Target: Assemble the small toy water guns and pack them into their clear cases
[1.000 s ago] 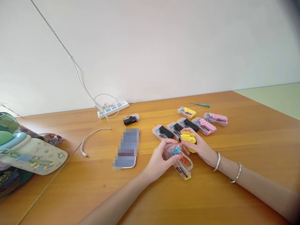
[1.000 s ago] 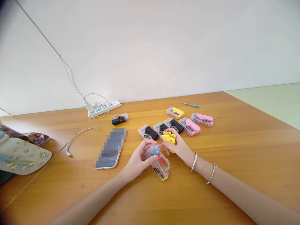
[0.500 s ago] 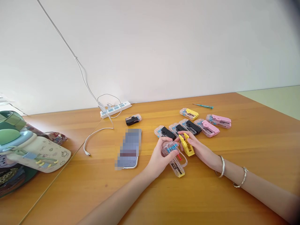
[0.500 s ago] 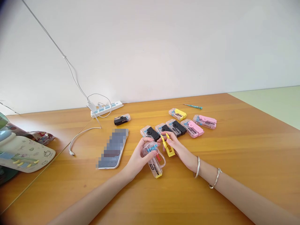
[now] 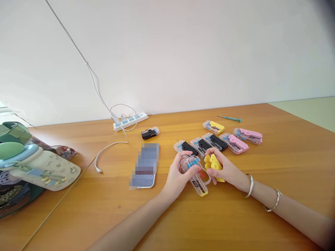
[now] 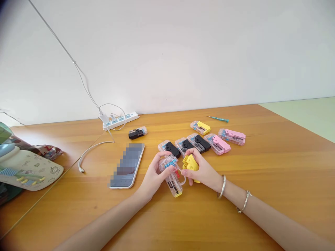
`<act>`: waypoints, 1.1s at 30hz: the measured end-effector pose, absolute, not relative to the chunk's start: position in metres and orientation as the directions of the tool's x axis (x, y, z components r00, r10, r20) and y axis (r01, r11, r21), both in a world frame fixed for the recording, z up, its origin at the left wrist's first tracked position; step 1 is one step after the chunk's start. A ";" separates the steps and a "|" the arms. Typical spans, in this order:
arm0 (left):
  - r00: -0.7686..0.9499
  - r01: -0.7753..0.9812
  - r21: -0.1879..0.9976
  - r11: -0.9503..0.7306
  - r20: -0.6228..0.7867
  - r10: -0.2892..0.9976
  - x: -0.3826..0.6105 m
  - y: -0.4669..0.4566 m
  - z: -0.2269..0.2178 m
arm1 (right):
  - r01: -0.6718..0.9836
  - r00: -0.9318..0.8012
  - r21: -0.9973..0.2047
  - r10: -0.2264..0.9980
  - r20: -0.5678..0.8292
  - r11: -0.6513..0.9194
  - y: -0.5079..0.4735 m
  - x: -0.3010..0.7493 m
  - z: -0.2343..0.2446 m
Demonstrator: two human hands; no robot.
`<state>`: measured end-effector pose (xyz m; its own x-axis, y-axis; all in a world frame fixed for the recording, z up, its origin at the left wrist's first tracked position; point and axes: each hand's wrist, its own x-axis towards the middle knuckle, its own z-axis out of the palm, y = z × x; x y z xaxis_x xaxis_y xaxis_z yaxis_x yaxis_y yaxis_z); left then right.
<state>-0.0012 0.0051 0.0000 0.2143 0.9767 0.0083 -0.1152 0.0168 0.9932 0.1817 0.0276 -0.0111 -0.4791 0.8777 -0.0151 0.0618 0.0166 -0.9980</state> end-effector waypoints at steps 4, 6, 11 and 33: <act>0.219 -0.077 0.996 -0.040 0.056 0.974 -0.001 0.004 -0.004 | 0.127 -0.477 -0.991 0.878 -0.030 0.034 0.020 0.176 -0.009; 0.216 -0.034 0.995 -0.094 0.099 0.971 -0.002 0.004 -0.007 | 0.131 -0.491 -0.988 0.871 0.010 0.086 0.017 0.173 -0.008; 0.184 -0.022 0.994 -0.103 0.105 0.977 -0.003 0.004 -0.006 | 0.160 -0.519 -0.970 0.852 0.074 0.182 0.008 0.170 -0.003; 0.228 0.512 0.829 -0.224 0.120 0.966 -0.003 -0.006 -0.002 | 0.264 -0.601 -0.957 0.796 -0.064 0.122 -0.001 0.169 0.002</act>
